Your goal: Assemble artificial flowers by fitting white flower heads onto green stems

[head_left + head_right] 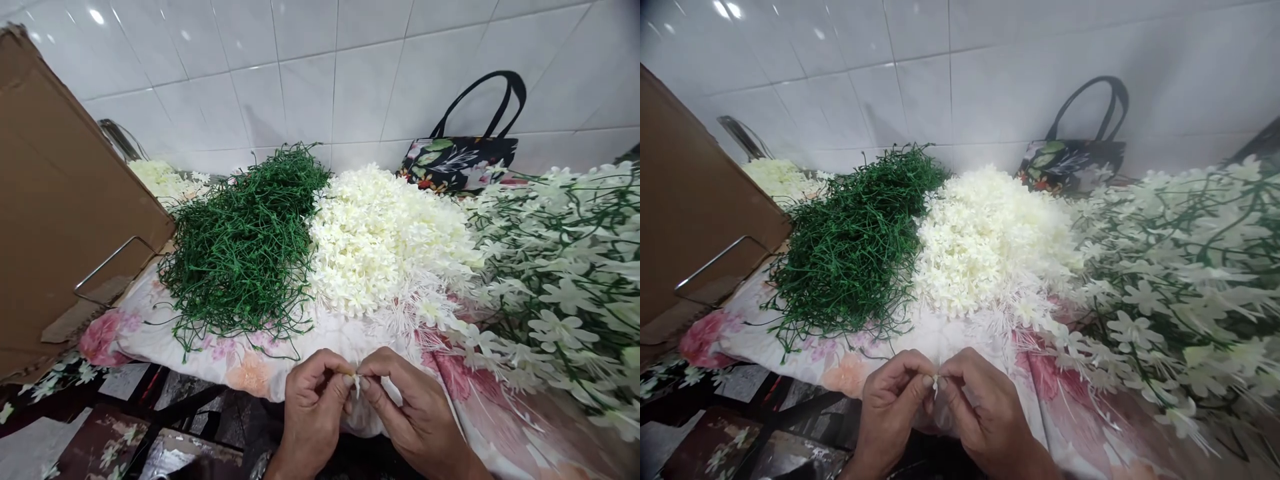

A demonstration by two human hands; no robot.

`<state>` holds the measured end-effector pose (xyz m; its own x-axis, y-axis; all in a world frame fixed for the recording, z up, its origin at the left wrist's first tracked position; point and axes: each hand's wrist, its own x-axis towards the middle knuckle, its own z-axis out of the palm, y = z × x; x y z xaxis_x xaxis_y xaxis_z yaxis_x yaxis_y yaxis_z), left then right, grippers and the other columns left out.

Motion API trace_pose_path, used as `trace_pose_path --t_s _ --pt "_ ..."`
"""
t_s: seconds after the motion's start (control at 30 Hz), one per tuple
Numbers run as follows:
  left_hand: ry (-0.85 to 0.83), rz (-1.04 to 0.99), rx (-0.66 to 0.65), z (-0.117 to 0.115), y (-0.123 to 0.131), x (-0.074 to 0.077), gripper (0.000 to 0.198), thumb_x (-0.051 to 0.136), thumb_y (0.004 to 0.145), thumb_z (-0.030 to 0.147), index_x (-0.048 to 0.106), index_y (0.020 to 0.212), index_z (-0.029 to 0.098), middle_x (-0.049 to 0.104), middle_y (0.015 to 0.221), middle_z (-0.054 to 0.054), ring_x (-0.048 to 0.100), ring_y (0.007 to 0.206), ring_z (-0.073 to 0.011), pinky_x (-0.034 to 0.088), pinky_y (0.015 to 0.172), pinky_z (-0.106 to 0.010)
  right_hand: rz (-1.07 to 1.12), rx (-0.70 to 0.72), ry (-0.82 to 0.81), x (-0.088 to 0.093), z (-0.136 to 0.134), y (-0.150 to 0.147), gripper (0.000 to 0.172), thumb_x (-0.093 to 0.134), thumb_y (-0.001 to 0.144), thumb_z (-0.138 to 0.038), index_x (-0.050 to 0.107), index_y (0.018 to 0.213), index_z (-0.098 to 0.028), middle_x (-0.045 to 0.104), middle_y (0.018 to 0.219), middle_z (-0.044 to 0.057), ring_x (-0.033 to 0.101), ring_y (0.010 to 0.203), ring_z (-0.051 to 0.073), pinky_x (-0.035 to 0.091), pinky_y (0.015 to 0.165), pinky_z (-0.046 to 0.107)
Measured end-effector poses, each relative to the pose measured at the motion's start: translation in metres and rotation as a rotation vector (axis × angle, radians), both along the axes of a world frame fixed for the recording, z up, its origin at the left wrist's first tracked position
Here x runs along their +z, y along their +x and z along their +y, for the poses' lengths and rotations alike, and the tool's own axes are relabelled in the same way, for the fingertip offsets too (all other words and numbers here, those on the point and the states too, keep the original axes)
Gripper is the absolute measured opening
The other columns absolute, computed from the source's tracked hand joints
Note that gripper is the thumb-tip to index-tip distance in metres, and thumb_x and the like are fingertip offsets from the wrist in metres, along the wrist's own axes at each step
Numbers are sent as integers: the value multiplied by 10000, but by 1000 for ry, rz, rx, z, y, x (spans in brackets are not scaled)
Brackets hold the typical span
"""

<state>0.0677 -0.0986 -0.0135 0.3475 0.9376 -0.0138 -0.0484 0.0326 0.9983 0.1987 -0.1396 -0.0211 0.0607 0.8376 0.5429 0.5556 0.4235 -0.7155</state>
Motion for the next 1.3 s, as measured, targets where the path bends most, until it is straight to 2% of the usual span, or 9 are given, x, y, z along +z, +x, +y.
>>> trace_pose_path --t_s 0.23,0.37,0.47,0.57,0.63,0.77,1.0,1.1,1.3 --pt "1 13 -56 3 6 -1 154 561 764 243 577 641 153 444 462 44 406 414 -74 327 432 -177 -30 -58 17 -7 2 5 112 468 868 -137 533 934 -199 568 678 -13 581 594 87 474 549 161" --pt "41 100 -119 6 4 5 149 514 777 203 575 651 152 449 468 42 426 415 -81 351 441 -187 -20 -8 25 -7 3 8 123 456 870 -111 531 878 -209 557 658 -24 560 568 75 456 527 153" --pt "250 224 -88 11 -5 11 128 502 785 142 623 743 153 577 578 2 537 525 -109 423 530 -198 -14 -28 25 -8 2 10 116 468 864 -103 531 844 -198 552 660 -21 552 568 73 450 532 153" --pt "533 339 55 24 -17 17 132 500 801 107 622 797 157 625 666 -20 589 630 -126 447 587 -195 -16 -73 12 -10 0 12 102 481 862 -114 532 825 -195 552 659 -19 555 573 76 448 538 157" --pt "650 428 135 36 -23 23 139 484 815 94 606 786 153 610 668 -18 578 621 -118 437 572 -190 -14 -113 23 -10 -1 13 95 487 862 -123 530 826 -200 562 666 -17 565 585 79 449 544 155" --pt "791 707 140 59 -26 32 196 428 812 47 587 778 157 585 691 -26 567 630 -133 431 598 -220 -38 -172 32 -8 0 13 81 497 861 -137 536 838 -204 589 701 -11 572 594 78 448 543 145" --pt "922 1264 -36 58 -25 18 265 409 741 -7 591 718 184 601 787 -43 569 603 -167 403 531 -276 -11 -191 34 -5 0 12 89 501 858 -134 539 813 -201 586 682 -14 572 594 79 442 532 147" --pt "1003 1173 35 57 -23 10 283 411 729 -23 583 642 184 606 752 -38 552 571 -151 401 518 -272 1 -192 4 -5 -1 12 88 508 855 -132 546 820 -202 592 702 -9 579 624 85 452 556 153" --pt "1018 546 263 57 -25 13 177 525 789 37 634 831 169 620 762 -36 576 733 -156 469 660 -284 36 -218 -23 -3 -1 11 103 517 845 -119 551 795 -203 578 668 -24 548 573 77 438 517 150"
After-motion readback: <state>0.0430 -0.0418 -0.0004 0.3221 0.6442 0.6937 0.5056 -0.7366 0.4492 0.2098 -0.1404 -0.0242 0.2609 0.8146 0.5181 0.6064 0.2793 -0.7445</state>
